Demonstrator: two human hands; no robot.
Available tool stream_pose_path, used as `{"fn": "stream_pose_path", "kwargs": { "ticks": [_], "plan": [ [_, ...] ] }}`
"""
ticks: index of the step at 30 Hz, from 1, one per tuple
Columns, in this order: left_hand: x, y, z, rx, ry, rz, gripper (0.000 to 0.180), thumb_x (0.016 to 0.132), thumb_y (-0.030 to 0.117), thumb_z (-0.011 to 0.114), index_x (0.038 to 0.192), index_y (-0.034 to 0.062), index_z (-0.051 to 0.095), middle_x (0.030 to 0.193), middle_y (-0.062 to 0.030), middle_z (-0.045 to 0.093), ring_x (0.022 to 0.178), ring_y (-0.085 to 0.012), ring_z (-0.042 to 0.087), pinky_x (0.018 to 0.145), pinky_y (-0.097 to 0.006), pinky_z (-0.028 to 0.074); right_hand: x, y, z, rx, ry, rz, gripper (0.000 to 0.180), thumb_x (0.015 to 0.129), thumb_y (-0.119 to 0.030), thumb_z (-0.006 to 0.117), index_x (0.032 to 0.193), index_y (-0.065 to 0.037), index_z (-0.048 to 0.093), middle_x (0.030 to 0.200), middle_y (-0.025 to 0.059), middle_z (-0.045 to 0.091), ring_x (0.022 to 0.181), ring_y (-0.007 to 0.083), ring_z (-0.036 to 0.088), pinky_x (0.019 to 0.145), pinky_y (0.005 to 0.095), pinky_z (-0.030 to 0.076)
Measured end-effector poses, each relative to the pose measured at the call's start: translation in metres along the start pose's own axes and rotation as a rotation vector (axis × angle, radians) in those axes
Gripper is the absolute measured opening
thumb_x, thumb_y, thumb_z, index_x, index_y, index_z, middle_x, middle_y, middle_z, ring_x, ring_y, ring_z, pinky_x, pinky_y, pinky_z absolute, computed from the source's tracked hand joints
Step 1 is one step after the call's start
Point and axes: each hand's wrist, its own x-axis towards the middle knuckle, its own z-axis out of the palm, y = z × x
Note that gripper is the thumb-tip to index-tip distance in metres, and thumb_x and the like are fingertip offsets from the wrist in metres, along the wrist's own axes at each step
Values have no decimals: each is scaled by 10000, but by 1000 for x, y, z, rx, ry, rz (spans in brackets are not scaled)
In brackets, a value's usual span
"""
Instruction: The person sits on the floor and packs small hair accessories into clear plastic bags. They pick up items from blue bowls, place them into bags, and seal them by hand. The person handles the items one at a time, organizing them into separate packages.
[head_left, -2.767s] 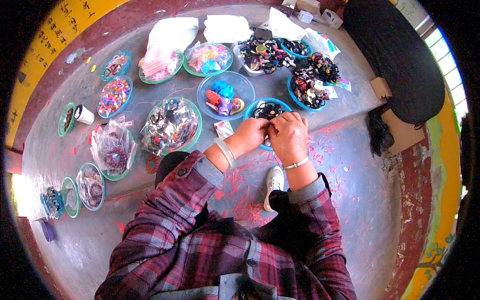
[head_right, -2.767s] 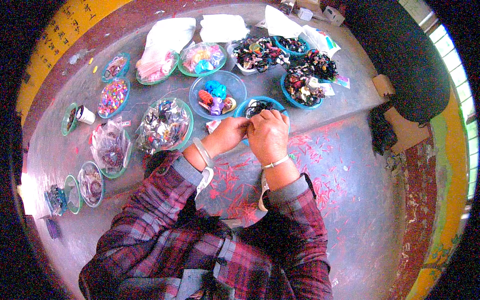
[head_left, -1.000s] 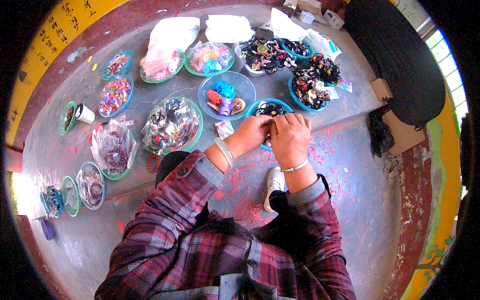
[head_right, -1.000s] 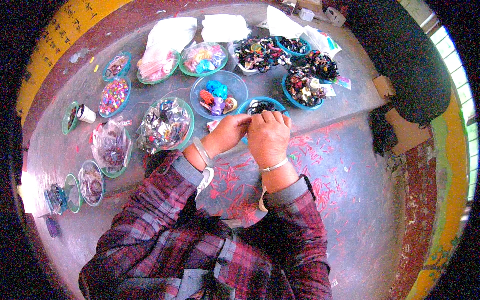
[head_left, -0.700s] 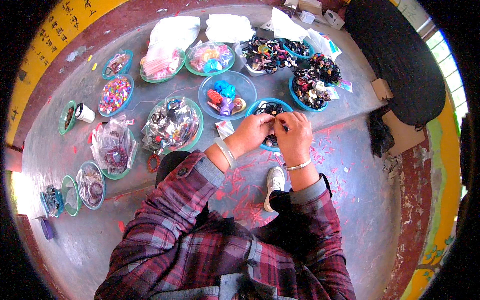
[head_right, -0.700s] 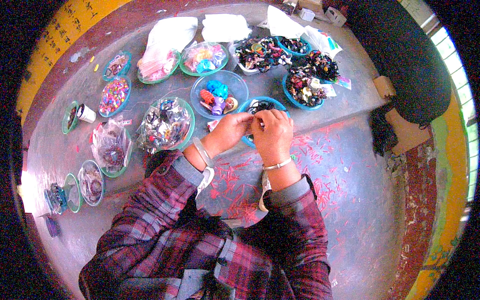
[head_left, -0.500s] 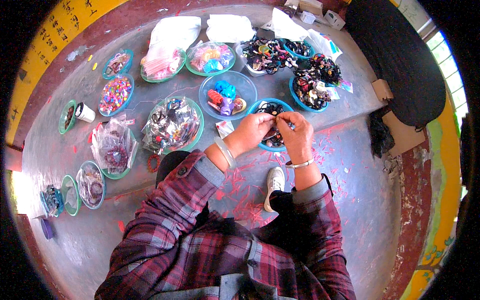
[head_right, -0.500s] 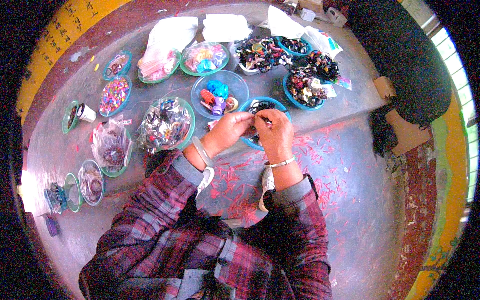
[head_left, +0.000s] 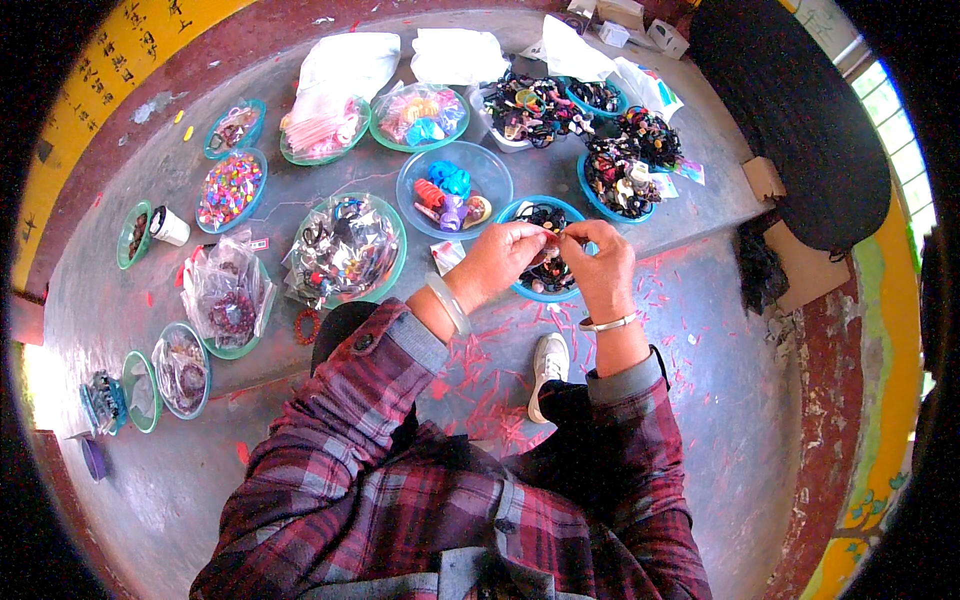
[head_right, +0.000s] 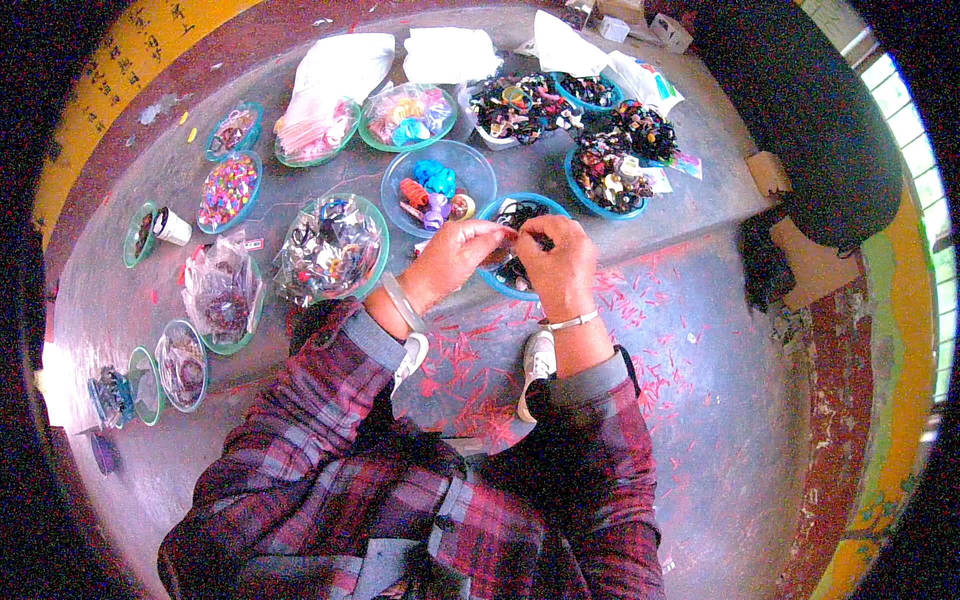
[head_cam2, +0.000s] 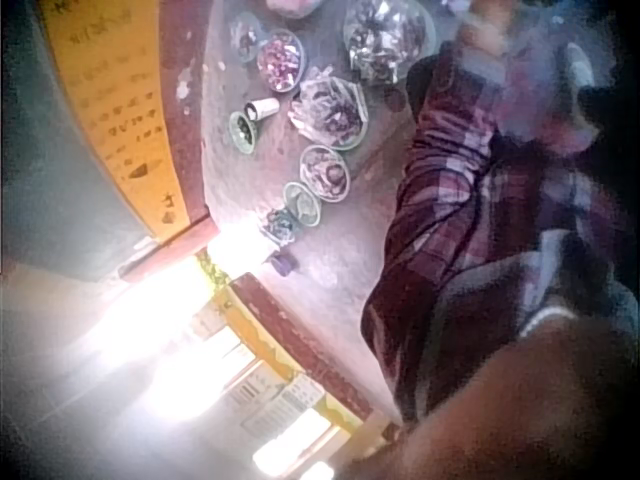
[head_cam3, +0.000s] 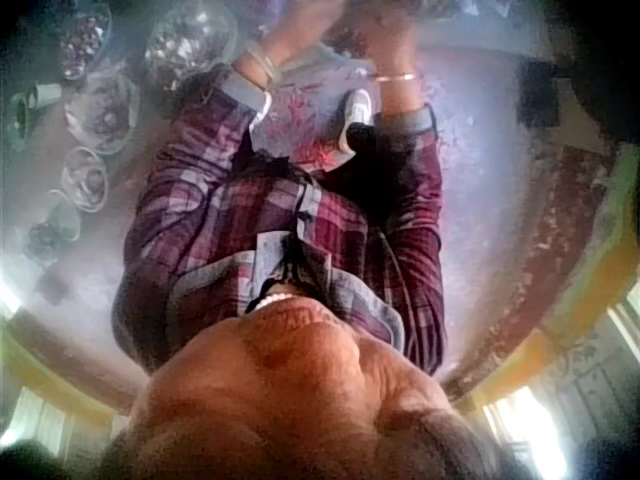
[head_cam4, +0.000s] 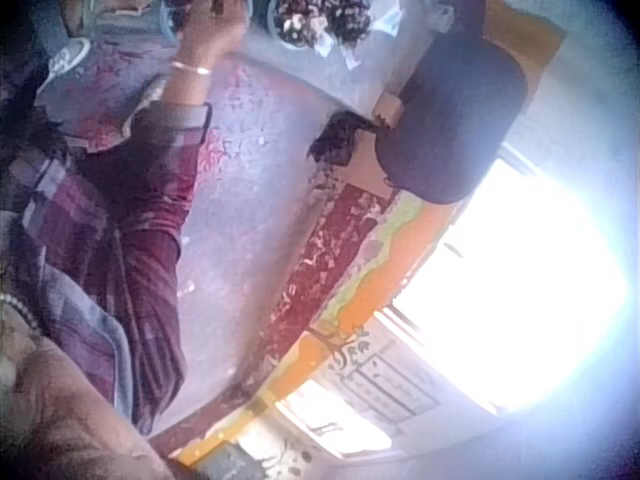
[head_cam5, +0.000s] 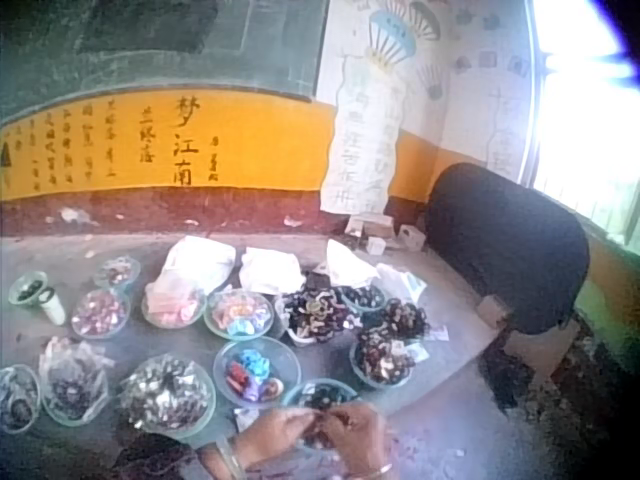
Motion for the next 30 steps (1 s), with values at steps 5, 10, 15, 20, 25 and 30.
{"fn": "stream_pose_path", "kwargs": {
  "ticks": [5, 10, 15, 20, 25, 30],
  "plan": [
    [2, -8, -2, 163, 34, 29, 265, 893, 174, 447, 1004, -23, 586, 845, -42, 620, 765, -81, 555, 678, -236, 454, 1, 4, -2, 47, -21, 3, 93, 661, -108, 627, 735, -53, 639, 733, 102, 603, 691, 252, 574, 636, 333, 460],
    [-1, 1, 2, 400, 97, 163, 240, 874, 144, 465, 1022, -11, 573, 825, -104, 624, 752, -136, 588, 660, -267, 465, -1, -14, -2, -122, -45, -103, 83, 667, -124, 630, 727, -67, 635, 720, 88, 596, 691, 269, 559, 620, 360, 440],
    [-1, 4, 4, 561, 89, 253, 219, 835, 81, 480, 1014, -19, 557, 852, -191, 607, 778, -270, 613, 665, -315, 471, -4, -12, 2, -235, -27, -153, 64, 667, -126, 619, 719, -93, 635, 709, 63, 591, 723, 260, 549, 620, 374, 399],
    [-1, 2, 7, 668, 99, 392, 212, 801, 48, 479, 994, -10, 544, 861, -214, 589, 807, -360, 576, 674, -367, 463, -6, -9, 3, -247, -35, -135, 67, 663, -122, 611, 722, -98, 631, 717, 55, 592, 735, 252, 551, 634, 373, 391],
    [-1, 2, 9, 665, 95, 384, 202, 812, 64, 475, 986, -6, 547, 871, -219, 585, 820, -366, 570, 683, -376, 457, -6, -14, 3, -336, -19, -159, 50, 654, -117, 609, 699, -95, 614, 721, 58, 594, 732, 255, 550, 647, 375, 388],
    [-5, 16, 8, 422, 10, 71, 209, 844, 90, 463, 993, -7, 574, 878, -212, 600, 810, -279, 608, 686, -326, 461, -4, -13, 2, -258, -16, -138, 58, 641, -112, 617, 693, -89, 610, 715, 63, 591, 724, 262, 548, 645, 372, 393]
  ]
}}
